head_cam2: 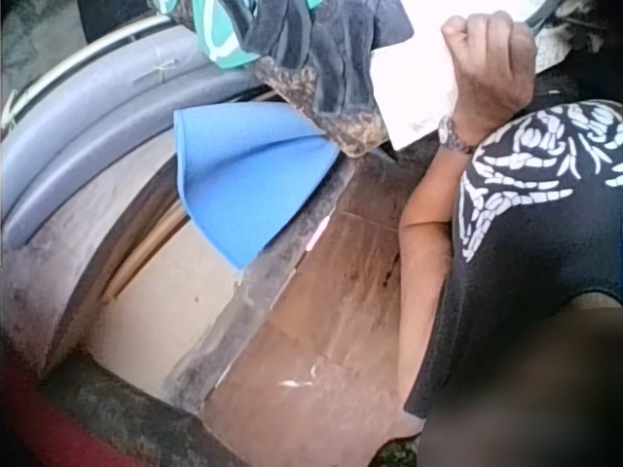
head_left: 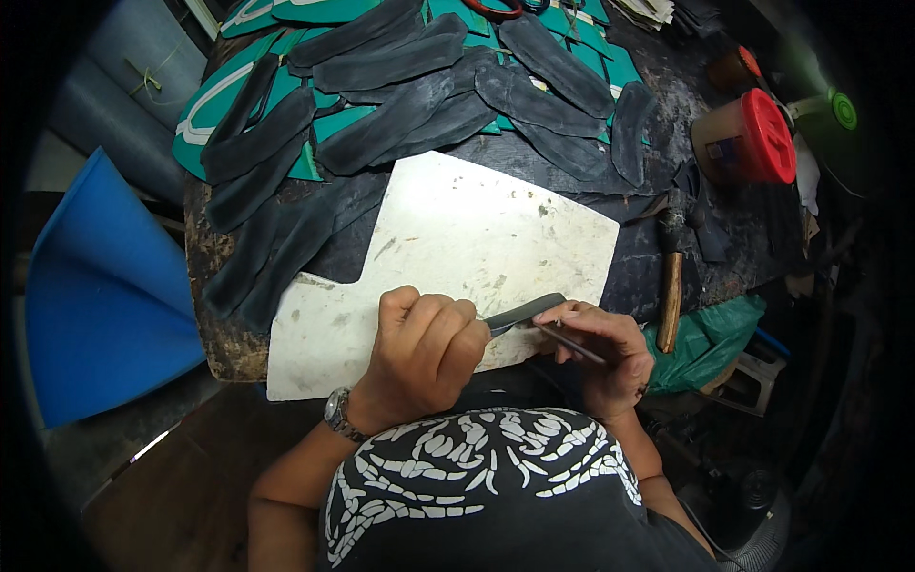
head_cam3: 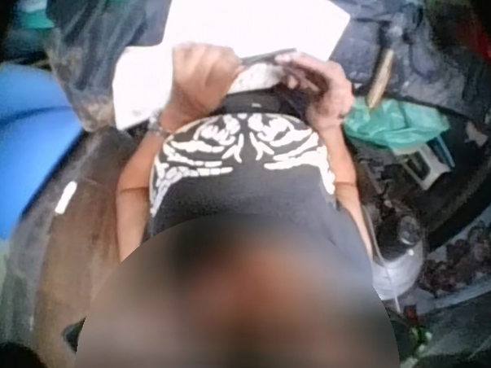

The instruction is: The person repeatedly hammers black rubber pieces on a white board to shape them, then inspects and trims edges with scissors. The shaped pieces are placed on a pile of similar parts on the table.

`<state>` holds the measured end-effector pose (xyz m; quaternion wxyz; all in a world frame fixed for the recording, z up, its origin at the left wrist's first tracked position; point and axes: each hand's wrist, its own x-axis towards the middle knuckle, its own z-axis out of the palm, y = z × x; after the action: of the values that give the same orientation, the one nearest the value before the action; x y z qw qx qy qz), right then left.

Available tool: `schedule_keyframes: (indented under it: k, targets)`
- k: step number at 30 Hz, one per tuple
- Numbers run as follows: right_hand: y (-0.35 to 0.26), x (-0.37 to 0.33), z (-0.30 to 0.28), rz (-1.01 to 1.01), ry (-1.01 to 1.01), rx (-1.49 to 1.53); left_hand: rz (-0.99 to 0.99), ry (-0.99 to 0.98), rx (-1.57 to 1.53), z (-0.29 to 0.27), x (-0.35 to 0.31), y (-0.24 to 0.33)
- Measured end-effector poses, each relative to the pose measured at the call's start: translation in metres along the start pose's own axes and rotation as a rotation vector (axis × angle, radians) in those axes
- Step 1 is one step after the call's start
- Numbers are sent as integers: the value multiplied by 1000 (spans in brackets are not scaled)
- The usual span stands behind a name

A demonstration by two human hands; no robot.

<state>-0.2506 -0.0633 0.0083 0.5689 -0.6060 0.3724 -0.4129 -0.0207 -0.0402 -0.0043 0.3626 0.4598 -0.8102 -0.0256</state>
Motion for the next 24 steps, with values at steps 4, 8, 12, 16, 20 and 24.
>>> schedule_keyframes:
  k: [4, 8, 12, 16, 20, 24]
  targets:
    - [1, 1, 3, -184, 23, 9, -56, -71, -146, 1, 4, 0]
    - [5, 15, 12, -268, 32, -90, -194, -201, -247, 3, 14, -5]
    - [14, 30, 13, -365, -29, -348, -252, -217, -167, 0, 16, -4]
    - [13, 25, 13, -478, -9, -364, -317, -194, -131, -1, 12, 0]
    - [12, 22, 17, -412, -87, -539, -327, -197, -130, 0, 8, 1]
    - [12, 26, 15, -457, -158, -545, -314, -209, -137, 2, 6, 0]
